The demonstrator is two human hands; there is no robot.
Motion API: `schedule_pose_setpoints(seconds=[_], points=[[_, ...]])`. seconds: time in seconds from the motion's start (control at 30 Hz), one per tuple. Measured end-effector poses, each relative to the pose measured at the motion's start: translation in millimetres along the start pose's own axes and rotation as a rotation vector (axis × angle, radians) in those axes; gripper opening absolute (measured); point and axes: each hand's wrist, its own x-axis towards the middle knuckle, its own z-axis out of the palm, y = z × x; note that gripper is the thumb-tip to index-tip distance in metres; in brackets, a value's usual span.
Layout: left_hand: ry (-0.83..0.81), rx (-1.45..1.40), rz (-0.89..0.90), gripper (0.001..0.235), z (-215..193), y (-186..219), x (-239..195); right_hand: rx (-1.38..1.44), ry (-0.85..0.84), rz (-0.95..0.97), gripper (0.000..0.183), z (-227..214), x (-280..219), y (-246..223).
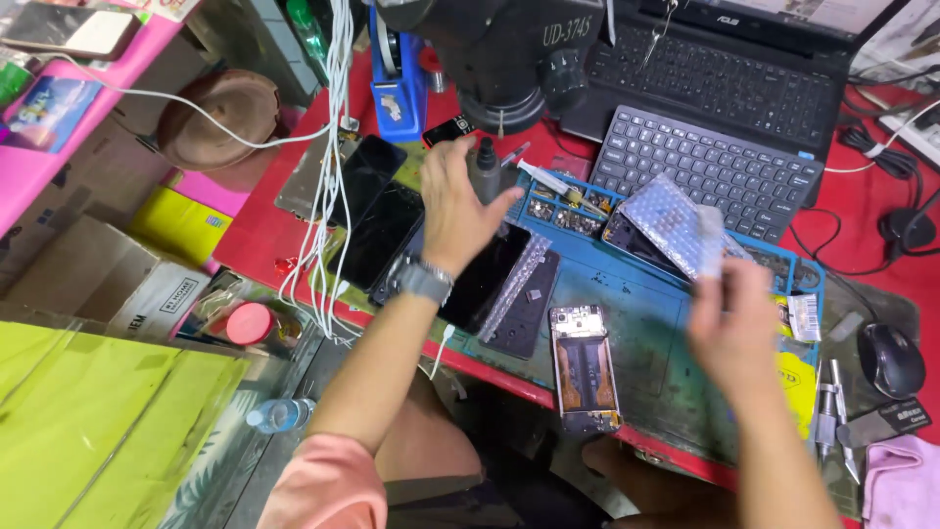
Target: The person disassembles a smartphone by prying open the back cover and removing the battery. They then retrieve a new battery from a box, unwrap it, and place it on the workbench. Finally, they use a toothbrush to clean the internal components of the phone.
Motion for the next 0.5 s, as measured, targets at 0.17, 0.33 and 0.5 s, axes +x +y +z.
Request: schedule_pose_setpoints(seconds=[0.17, 0.33, 0.5], points=[[-0.194, -0.274, -0.188, 0.056, 2.1, -15.4, 37.2, 0.182, -0.2, 0.034, 0.018, 51.4, 33.3, -97.9], [-0.369, -0.418, -0.229, 0.065, -11.5, -26.8, 42.3, 0.329, -0.409, 0.188, 0.031, 75.2, 61.6, -117.7], [-0.357, -0.406, -0.042, 0.057, -12.6, -37.1, 42.0, 0.647, -0.457, 0.332, 0.039, 78.0, 80.9, -148.6]])
